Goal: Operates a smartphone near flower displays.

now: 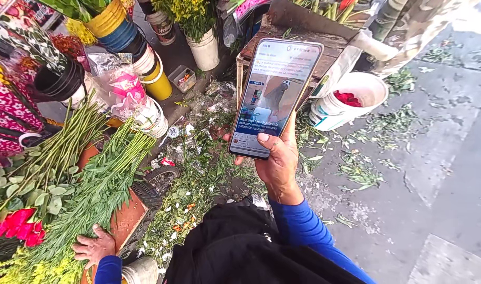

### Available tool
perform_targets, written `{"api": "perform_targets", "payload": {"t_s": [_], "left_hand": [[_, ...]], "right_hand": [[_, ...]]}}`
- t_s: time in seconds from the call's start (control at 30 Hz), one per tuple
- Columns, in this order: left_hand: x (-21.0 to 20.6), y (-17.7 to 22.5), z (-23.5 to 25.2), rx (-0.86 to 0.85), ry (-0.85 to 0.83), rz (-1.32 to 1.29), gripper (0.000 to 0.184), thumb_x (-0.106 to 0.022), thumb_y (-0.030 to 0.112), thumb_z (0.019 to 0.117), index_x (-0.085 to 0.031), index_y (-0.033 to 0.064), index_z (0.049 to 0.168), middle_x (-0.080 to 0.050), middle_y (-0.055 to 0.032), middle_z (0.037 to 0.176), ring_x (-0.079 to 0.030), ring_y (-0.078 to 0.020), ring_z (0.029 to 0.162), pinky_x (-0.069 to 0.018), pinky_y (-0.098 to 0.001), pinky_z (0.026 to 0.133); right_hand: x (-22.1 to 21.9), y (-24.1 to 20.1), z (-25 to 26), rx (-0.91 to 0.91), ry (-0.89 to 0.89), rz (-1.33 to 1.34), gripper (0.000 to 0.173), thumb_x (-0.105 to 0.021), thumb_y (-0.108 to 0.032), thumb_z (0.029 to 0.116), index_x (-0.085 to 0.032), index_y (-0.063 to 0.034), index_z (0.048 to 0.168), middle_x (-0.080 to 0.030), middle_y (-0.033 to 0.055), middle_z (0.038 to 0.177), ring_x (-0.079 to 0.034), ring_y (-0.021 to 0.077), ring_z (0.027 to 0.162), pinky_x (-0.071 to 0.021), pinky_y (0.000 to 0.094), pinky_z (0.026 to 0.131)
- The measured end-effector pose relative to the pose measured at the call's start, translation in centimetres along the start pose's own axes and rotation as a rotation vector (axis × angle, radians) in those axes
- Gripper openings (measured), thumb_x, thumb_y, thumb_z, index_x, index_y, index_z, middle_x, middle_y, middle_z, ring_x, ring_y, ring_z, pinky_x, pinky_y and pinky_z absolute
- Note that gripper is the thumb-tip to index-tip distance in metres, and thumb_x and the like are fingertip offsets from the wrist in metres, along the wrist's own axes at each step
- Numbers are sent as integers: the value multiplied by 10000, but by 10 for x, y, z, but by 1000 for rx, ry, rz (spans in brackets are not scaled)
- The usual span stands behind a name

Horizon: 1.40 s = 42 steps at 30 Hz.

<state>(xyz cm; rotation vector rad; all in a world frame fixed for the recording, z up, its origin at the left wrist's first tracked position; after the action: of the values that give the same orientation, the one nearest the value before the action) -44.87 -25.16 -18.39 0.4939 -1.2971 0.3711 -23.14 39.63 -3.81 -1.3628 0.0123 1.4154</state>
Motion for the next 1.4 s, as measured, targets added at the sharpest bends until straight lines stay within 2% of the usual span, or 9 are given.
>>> {"api": "perform_targets", "payload": {"t_s": [0.17,0.23,0.33,0.47,0.93,1.03,1.1,1.27,1.4], "left_hand": [[-1,-5,3,-26,75,76,891,-195,755,983,-318,134,1610,-310,-198,1643,-378,-416,1474,-396,-688,1076],[2,0,-2,2,-6,5,872,-218,738,994,-248,144,1632,-198,-192,1682,-242,-433,1527,-309,-738,1102],[5,0,-4,-7,33,32,906,-200,739,992,-241,94,1627,-240,-197,1671,-329,-420,1498,-394,-680,1091],[8,1,-9,-41,47,43,923,-196,738,995,-268,54,1611,-285,-226,1646,-367,-416,1481,-391,-645,1119],[-4,-5,6,-36,53,70,891,-147,743,996,-261,123,1625,-248,-187,1670,-355,-406,1490,-437,-669,1069],[-1,-2,1,-13,18,-21,838,-235,730,995,-291,177,1622,-206,-184,1681,-230,-449,1525,-314,-755,1083],[3,0,-1,-19,5,-43,851,-237,731,993,-285,159,1622,-195,-211,1676,-212,-471,1524,-306,-759,1087],[6,1,-2,-45,35,47,867,-199,696,1018,-276,67,1611,-281,-221,1648,-375,-385,1484,-429,-579,1125],[11,5,-7,-31,12,30,855,-200,700,1014,-275,101,1619,-254,-215,1659,-341,-386,1502,-403,-613,1132]], "right_hand": [[1,-2,-2,-3,3,-8,594,-412,-19,974,-256,-223,1510,-653,170,1218,-741,346,936,-646,428,544],[1,-3,-3,-2,9,-5,577,-406,-12,975,-268,-216,1497,-656,173,1216,-743,347,928,-646,430,545],[2,-6,-5,0,20,-13,579,-406,-1,964,-269,-211,1486,-659,161,1219,-747,333,916,-648,417,544],[4,-8,-8,1,14,-9,599,-427,-12,968,-258,-218,1504,-644,168,1239,-741,344,943,-647,425,543],[7,-16,-15,16,48,-29,614,-424,-18,973,-238,-227,1520,-641,166,1246,-740,347,947,-648,427,547],[7,-17,-17,19,55,-26,621,-422,-12,971,-240,-229,1524,-641,164,1245,-740,345,943,-648,438,547],[8,-17,-16,23,62,-32,629,-412,-7,968,-231,-227,1529,-637,162,1242,-739,344,941,-648,444,547],[10,-17,-17,25,74,-36,607,-396,-8,968,-248,-231,1512,-648,160,1234,-744,339,922,-647,428,545],[7,-18,-17,23,68,-28,622,-413,-13,968,-239,-238,1521,-643,159,1237,-742,338,930,-648,433,548]]}}
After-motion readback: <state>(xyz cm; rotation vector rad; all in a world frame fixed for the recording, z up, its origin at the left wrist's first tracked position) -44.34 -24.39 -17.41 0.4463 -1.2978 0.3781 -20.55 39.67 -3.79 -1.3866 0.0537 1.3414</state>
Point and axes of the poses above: each hand's wrist, its own z-axis towards the middle knuckle, its own x-axis out of the back of the hand, y = z × x, the point moved 10 cm from there along z, towards the middle knuckle
